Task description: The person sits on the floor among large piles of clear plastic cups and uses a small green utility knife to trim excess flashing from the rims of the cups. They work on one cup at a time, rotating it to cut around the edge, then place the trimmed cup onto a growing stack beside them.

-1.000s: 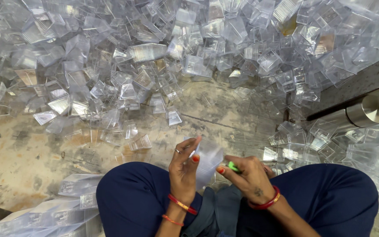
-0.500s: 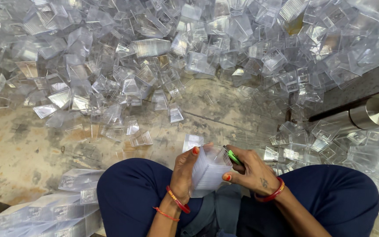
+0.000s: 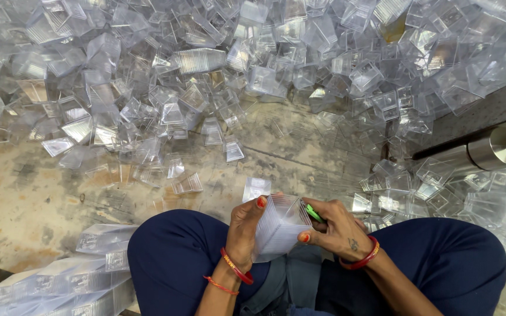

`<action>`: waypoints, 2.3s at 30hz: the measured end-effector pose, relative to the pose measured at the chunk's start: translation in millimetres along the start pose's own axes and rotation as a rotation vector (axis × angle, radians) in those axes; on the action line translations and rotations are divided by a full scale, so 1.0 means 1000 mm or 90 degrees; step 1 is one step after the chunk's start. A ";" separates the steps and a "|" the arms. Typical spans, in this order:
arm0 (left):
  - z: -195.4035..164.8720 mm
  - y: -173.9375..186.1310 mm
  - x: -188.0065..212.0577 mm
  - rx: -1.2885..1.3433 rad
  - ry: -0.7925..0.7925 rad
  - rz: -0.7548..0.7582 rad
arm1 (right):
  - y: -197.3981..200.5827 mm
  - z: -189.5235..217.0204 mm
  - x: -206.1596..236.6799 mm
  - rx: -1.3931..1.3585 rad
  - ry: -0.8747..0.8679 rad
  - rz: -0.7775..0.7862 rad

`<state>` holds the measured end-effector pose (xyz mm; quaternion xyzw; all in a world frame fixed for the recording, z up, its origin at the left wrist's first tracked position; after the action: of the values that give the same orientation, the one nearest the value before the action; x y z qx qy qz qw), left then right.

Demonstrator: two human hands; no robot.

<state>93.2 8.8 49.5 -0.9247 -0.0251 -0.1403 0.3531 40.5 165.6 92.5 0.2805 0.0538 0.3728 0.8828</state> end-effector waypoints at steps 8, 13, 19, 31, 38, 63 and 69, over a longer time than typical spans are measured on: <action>0.000 0.008 -0.002 0.034 -0.031 -0.045 | -0.002 -0.005 0.008 -0.044 0.006 -0.023; 0.001 0.008 -0.002 0.009 -0.017 -0.044 | 0.001 -0.012 0.007 -0.068 0.013 -0.058; 0.004 0.004 -0.003 0.005 0.008 -0.023 | -0.001 -0.006 0.001 -0.104 0.026 -0.014; 0.005 0.000 0.001 0.012 0.012 -0.019 | -0.008 -0.010 0.006 -0.155 0.059 0.000; 0.003 -0.001 0.006 -0.019 -0.013 -0.066 | -0.014 -0.034 0.015 -0.143 -0.016 -0.008; 0.052 -0.100 0.041 0.118 0.173 0.081 | 0.096 -0.010 0.050 -0.038 0.060 -0.144; 0.076 -0.093 0.030 0.127 0.253 0.101 | 0.196 -0.103 0.058 0.556 -0.405 0.002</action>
<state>126.4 126.9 64.1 -0.8383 0.1040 -0.2885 0.4509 -73.0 363.3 117.7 0.7206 -0.0665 0.2141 0.6561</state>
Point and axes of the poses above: each hand's wrist, its own x-axis away from the middle knuckle, its own y-axis out of the back of the hand, z = x × y, the point moved 8 cm from there along -x, towards the middle knuckle, and after that the axes turned 5 degrees about y, right-handed, at the moved point
